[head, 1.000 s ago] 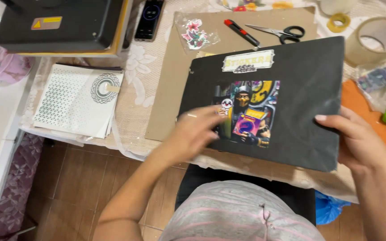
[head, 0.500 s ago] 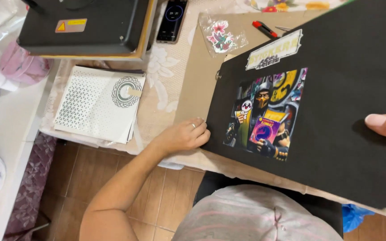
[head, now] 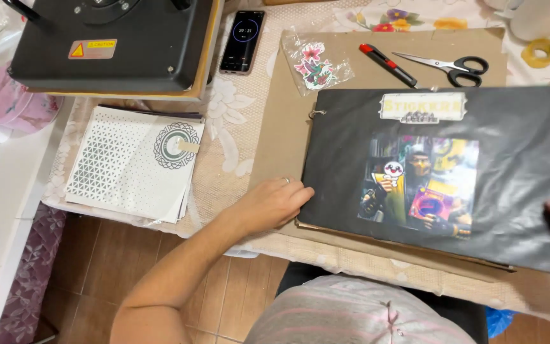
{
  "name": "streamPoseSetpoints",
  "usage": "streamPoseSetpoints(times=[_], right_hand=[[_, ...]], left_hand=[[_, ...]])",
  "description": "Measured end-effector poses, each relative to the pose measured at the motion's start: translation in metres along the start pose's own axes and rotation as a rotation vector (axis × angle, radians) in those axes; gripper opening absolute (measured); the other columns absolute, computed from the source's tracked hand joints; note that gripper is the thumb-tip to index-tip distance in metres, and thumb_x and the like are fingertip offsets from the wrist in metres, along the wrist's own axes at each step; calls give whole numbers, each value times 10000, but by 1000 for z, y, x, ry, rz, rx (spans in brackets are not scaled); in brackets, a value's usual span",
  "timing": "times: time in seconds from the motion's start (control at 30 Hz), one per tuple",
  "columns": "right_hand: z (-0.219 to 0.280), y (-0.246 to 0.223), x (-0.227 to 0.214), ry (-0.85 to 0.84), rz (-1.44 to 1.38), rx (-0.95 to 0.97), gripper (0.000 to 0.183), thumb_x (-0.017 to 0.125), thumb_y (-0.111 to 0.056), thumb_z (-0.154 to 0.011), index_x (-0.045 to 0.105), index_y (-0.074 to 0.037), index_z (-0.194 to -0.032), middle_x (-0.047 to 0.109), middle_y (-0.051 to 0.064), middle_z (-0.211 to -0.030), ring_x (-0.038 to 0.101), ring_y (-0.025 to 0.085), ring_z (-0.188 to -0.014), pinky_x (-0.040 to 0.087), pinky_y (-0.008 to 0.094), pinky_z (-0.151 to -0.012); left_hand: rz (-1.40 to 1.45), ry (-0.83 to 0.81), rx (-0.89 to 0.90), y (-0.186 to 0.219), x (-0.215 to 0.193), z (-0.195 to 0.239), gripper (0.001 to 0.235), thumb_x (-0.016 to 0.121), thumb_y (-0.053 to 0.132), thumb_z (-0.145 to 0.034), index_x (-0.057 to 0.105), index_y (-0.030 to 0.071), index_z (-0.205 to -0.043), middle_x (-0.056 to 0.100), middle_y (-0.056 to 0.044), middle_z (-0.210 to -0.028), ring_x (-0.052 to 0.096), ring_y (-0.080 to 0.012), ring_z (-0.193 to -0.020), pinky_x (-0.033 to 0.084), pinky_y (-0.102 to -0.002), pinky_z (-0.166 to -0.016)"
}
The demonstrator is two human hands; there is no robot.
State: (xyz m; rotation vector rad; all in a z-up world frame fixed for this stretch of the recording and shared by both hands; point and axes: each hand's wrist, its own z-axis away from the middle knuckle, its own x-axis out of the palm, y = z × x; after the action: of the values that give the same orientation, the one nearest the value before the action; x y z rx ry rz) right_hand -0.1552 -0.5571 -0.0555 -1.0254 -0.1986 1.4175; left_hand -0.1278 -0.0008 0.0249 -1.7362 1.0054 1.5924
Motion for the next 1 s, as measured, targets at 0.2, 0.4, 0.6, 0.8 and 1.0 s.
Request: streamPoseSetpoints(times=[0.2,0.4,0.6,0.8,1.0], right_hand=[[62,-23,20,-130,-162,-505,625,456,-13,-1025,384,-98,-1641,554,215,-1232,523,286,-1130,417,421,-981],[80,-27,9,-31,56,-618,176,613,-128,-1099,558,-8,-1216,620,136,-1185,585,241,-1126,428,365,-956],[126,-82,12,-111,-116,-284,441,465,-158,-1062,479,-46,-1488,576,157,-1304,564,328,-1093,444,449,-985],[56,-12,3,-172,-180,-429,250,575,-192,-1091,650,18,-1203,686,174,-1023,644,255,-851,472,323,-733],[35,26,-10,-149,-284,-420,352,620,-247,-1027,469,-124,-733,500,7,-667,500,123,-597,357,257,-564]], left_hand=[[-63,34,85,9,-4,-21,239,606,-70,-794,557,39,-1002,512,-93,-829,522,-278,-641,454,-404,-578],[454,4,-79,-2,-45,-50,252,536,151,-751,669,52,-941,617,-179,-1298,621,-376,-1094,513,-541,-770],[245,255,-185,-87,-18,-100,119,555,105,-1011,586,48,-1111,615,-123,-1118,583,-323,-1033,454,-445,-908],[284,65,-267,-91,-12,-127,116,443,43,-1003,380,62,-908,452,-99,-860,430,-283,-706,338,-422,-639],[542,47,-145,-97,-10,-129,65,467,22,-1014,470,78,-982,536,-92,-982,507,-249,-903,412,-355,-797]])
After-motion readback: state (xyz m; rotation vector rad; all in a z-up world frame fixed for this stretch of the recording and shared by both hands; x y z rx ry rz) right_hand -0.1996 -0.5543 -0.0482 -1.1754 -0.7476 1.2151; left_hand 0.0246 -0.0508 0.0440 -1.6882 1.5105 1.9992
